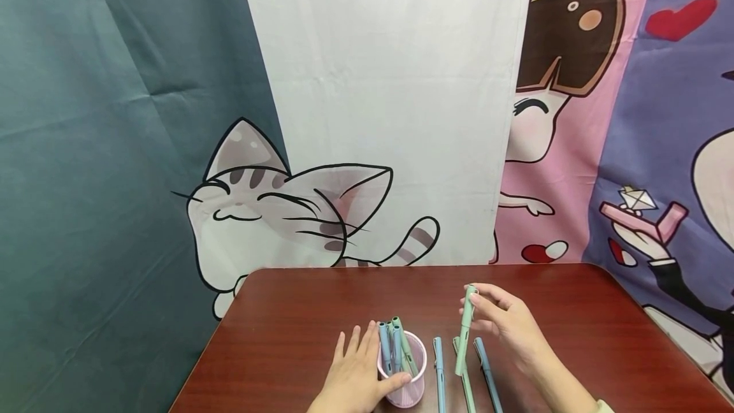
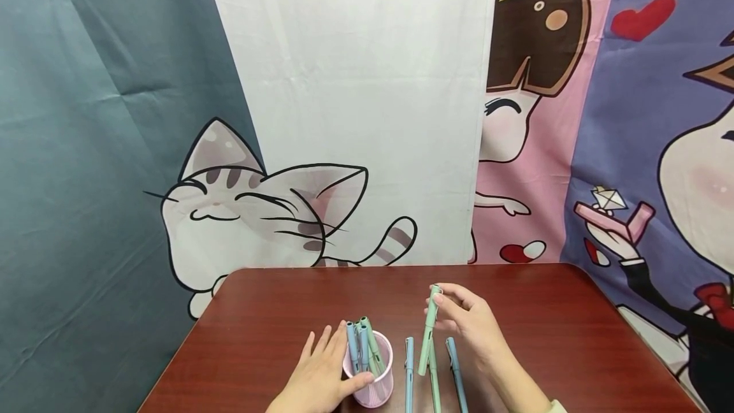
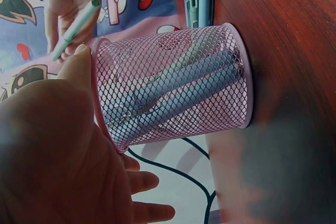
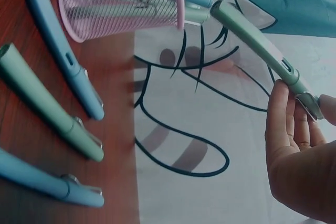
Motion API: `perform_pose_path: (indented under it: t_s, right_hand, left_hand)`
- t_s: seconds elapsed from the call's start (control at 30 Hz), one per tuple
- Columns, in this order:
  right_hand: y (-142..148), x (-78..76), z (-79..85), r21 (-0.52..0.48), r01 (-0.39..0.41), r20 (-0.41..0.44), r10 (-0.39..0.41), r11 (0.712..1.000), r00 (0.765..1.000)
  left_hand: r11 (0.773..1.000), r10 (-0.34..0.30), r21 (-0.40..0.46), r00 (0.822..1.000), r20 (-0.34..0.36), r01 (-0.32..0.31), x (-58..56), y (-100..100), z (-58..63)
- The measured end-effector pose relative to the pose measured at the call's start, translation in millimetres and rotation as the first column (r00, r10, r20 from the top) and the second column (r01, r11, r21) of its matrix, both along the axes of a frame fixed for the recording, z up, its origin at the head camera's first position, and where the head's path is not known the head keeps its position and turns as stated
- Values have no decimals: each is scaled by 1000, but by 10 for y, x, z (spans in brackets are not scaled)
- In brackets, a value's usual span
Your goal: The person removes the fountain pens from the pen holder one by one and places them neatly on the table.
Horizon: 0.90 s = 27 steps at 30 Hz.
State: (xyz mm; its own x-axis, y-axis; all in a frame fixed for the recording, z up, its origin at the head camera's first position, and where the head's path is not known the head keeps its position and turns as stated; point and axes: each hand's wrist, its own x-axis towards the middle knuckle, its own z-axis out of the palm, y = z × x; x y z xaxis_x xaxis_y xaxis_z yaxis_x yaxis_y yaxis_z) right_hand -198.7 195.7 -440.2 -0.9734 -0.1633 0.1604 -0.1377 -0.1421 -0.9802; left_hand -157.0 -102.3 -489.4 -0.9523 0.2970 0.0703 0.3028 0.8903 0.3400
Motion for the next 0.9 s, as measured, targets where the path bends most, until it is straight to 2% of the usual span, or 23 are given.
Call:
perform_pose_path:
  t_s: [0.43,0.67,0.9]
  right_hand:
    - [209,16,-83,25,19,5,-19,1000,1000]
    - [324,42,-134,70,66,79,-72,995,994]
    - [425,59,-182,112,40,135,-55,993,989]
  left_hand:
    - [1000,-3,6,1000,-1,3,4,-7,4]
    - [1000,-5,11,1000,-6,5,8,-7,0]
    - [1000,-3,10,1000,-5,3,11,-7,4]
